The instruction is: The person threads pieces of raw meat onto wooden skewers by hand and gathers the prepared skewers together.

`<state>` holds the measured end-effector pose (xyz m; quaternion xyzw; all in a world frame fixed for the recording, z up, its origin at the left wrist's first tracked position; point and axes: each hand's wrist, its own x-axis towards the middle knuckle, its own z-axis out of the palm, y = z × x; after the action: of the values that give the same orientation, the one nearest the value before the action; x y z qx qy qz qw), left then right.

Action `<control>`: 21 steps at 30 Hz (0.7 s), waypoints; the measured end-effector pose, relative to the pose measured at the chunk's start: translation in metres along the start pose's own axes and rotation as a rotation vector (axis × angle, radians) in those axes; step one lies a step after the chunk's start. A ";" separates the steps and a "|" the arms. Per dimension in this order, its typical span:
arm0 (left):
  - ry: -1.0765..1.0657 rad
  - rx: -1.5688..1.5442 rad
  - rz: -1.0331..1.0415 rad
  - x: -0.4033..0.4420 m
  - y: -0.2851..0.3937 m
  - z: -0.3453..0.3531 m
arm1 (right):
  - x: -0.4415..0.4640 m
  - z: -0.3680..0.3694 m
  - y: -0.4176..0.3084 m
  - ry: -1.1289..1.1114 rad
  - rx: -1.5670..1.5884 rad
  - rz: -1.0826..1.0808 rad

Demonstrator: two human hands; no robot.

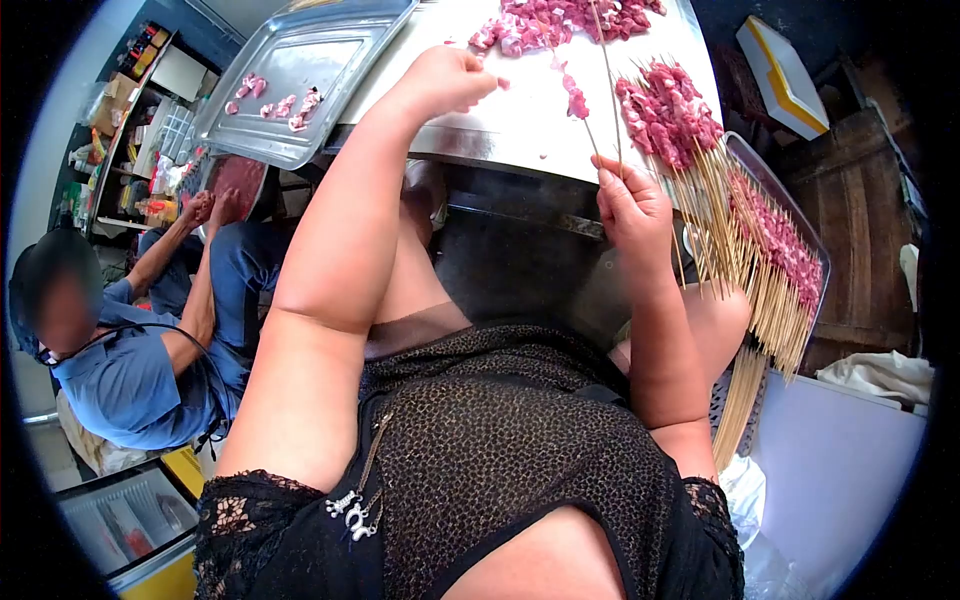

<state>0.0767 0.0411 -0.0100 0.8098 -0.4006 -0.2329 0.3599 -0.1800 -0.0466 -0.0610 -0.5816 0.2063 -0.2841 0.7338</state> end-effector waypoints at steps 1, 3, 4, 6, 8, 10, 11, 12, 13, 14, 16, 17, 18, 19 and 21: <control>0.003 -0.257 0.001 0.003 -0.003 -0.002 | 0.000 0.000 0.001 -0.002 0.004 0.019; 0.033 -0.588 0.005 -0.002 0.005 -0.004 | -0.001 0.002 0.000 -0.009 0.011 0.037; 0.036 -0.587 0.006 -0.002 0.006 -0.003 | -0.003 0.004 -0.003 -0.019 -0.014 0.049; 0.000 -0.928 -0.057 -0.001 0.009 0.000 | -0.004 0.006 -0.003 -0.031 -0.037 0.062; -0.041 -1.023 -0.052 0.000 0.013 0.004 | -0.002 0.005 0.003 -0.041 -0.146 0.085; -0.102 -1.120 -0.051 0.002 0.014 0.005 | -0.001 0.004 0.007 -0.031 -0.148 0.073; -0.105 -1.120 -0.050 0.000 0.019 0.006 | -0.001 0.004 0.007 -0.023 -0.151 0.065; -0.077 -1.051 -0.032 -0.003 0.024 0.007 | -0.001 0.003 0.007 -0.022 -0.151 0.065; -0.048 -0.981 -0.014 -0.005 0.028 0.008 | -0.001 0.003 0.006 -0.021 -0.154 0.069; -0.048 -0.982 -0.014 -0.003 0.024 0.008 | -0.001 0.002 0.006 -0.021 -0.157 0.073; -0.077 -0.991 0.008 0.006 0.015 0.010 | -0.002 0.002 0.008 -0.023 -0.175 0.066; -0.076 -0.992 0.009 0.007 0.015 0.010 | -0.002 0.002 0.009 -0.025 -0.193 0.059; -0.040 -1.054 0.003 0.008 0.014 0.010 | -0.002 0.003 0.008 -0.026 -0.193 0.059; -0.003 -1.117 -0.003 0.009 0.014 0.011 | -0.002 0.003 0.007 -0.026 -0.223 0.049; -0.012 -1.172 -0.004 0.009 0.014 0.011 | -0.002 0.004 0.007 -0.026 -0.252 0.038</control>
<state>0.0673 0.0237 -0.0065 0.4750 -0.2054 -0.4208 0.7451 -0.1780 -0.0411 -0.0666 -0.6687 0.2420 -0.2344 0.6628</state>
